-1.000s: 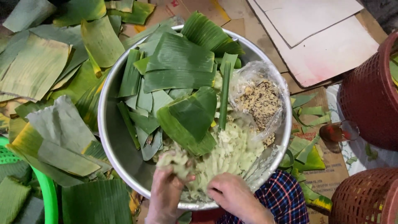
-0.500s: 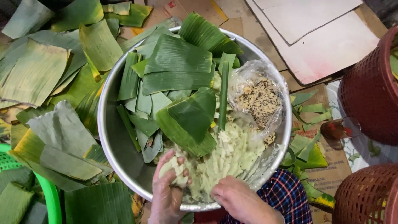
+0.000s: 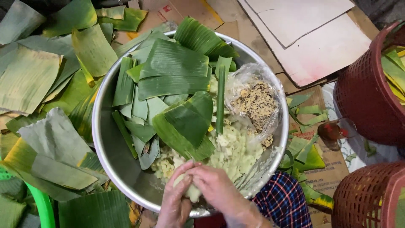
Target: Wrapping portions of dough with a seed filling into banana leaves for cooking or sale.
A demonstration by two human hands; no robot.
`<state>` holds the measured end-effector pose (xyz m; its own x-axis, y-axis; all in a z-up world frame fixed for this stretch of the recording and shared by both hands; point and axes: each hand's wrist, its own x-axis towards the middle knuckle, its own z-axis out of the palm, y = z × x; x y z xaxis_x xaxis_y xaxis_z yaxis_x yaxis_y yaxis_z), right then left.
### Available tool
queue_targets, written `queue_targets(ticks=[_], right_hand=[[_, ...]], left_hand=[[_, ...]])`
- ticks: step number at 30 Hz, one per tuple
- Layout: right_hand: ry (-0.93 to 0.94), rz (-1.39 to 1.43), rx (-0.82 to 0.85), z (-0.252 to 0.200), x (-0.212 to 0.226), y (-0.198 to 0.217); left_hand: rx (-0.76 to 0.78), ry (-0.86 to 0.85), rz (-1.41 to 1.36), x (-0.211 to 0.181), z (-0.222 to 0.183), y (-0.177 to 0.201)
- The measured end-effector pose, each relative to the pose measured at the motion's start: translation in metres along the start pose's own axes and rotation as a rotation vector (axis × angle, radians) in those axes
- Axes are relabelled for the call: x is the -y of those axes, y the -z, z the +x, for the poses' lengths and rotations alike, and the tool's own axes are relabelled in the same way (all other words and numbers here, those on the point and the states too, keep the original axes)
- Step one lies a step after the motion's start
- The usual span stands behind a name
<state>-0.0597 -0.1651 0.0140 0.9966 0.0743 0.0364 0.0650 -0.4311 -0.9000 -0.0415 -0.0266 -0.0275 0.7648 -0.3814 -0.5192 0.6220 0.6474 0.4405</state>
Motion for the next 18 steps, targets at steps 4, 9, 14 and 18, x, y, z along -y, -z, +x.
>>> queue_targets(ticks=[4,9,14,18], right_hand=[[-0.348,0.091,0.117,-0.004,0.009,0.025],[-0.368,0.018,0.096,-0.014,0.001,0.019],[-0.730,0.121,0.137,-0.023,-0.006,0.052],[-0.852,0.314,-0.046,-0.017,0.007,0.104]], left_hand=[[-0.227,0.074,-0.012,-0.011,-0.001,-0.020],[-0.022,0.144,0.115,-0.002,-0.003,-0.003],[0.202,0.095,0.193,0.011,0.008,0.022],[0.050,0.019,0.263,0.002,0.015,0.031]])
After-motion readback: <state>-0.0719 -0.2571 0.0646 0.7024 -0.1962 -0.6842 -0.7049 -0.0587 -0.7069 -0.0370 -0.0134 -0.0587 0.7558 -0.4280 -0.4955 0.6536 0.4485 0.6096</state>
